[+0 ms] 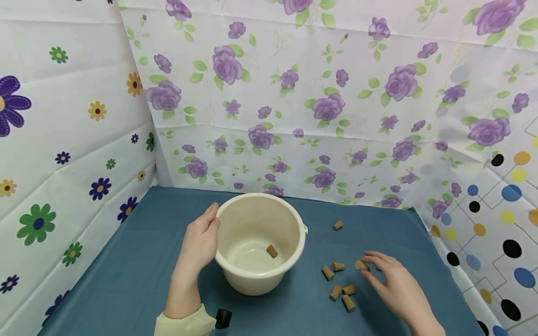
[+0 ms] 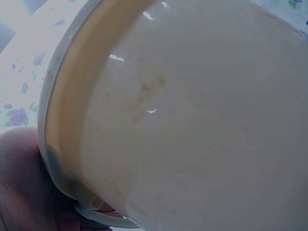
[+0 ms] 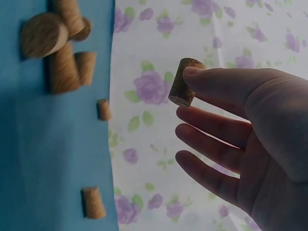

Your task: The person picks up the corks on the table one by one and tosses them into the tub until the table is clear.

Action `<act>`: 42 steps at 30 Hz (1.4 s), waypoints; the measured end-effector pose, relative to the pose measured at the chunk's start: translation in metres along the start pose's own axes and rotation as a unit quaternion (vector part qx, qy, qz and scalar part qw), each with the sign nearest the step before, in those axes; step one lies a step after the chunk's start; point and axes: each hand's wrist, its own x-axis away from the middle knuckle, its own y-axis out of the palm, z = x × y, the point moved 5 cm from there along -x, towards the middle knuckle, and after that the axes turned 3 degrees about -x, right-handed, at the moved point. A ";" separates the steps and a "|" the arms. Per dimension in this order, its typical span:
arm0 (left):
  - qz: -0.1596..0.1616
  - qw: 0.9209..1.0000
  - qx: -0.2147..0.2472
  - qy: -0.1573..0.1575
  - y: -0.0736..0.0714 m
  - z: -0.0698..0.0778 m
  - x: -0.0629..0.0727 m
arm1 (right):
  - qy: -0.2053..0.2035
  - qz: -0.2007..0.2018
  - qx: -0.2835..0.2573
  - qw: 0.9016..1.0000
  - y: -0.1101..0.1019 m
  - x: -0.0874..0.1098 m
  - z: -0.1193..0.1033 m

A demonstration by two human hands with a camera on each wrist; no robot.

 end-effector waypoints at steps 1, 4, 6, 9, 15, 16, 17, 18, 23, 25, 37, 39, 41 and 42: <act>0.000 1.000 0.000 0.000 0.000 0.000 0.000 | -0.004 0.004 -0.002 1.000 -0.001 -0.001 -0.003; 0.000 1.000 0.001 0.001 0.001 0.000 0.000 | -0.012 0.015 -0.008 1.000 -0.003 -0.002 -0.010; -0.001 1.000 0.001 0.001 0.002 0.001 0.000 | -0.016 0.020 -0.011 1.000 -0.004 -0.003 -0.014; 0.000 1.000 0.003 0.003 0.003 0.001 0.000 | -0.021 0.024 -0.013 0.999 -0.005 -0.004 -0.018; 0.000 1.000 0.002 0.006 0.003 0.002 -0.001 | -0.027 0.033 -0.012 0.999 -0.009 -0.004 -0.023; -0.001 1.000 0.002 0.006 0.003 0.002 -0.001 | -0.028 0.036 -0.012 0.999 -0.010 -0.004 -0.024; -0.001 1.000 0.002 0.006 0.003 0.002 -0.001 | -0.031 0.039 -0.012 0.999 -0.011 -0.004 -0.025; -0.001 1.000 0.001 0.006 0.002 0.002 -0.002 | -0.034 0.042 -0.013 0.998 -0.012 -0.005 -0.026; 0.000 1.000 0.001 0.005 0.002 0.002 -0.002 | -0.058 0.064 -0.016 0.996 -0.018 -0.006 -0.033; 0.000 1.000 0.001 0.003 0.001 0.002 -0.002 | -0.070 0.073 -0.015 0.995 -0.020 -0.007 -0.037; -0.004 1.000 -0.004 -0.001 -0.001 0.001 -0.001 | -0.136 0.122 -0.025 0.983 -0.029 -0.016 -0.062; -0.006 1.000 -0.004 -0.002 -0.001 0.001 -0.001 | -0.139 0.125 -0.028 0.982 -0.030 -0.018 -0.065; -0.006 1.000 -0.004 -0.003 -0.001 0.000 0.000 | -0.144 0.128 -0.032 0.981 -0.031 -0.020 -0.070; -0.006 1.000 -0.004 -0.004 -0.001 0.000 0.000 | -0.147 0.131 -0.034 0.980 -0.032 -0.020 -0.072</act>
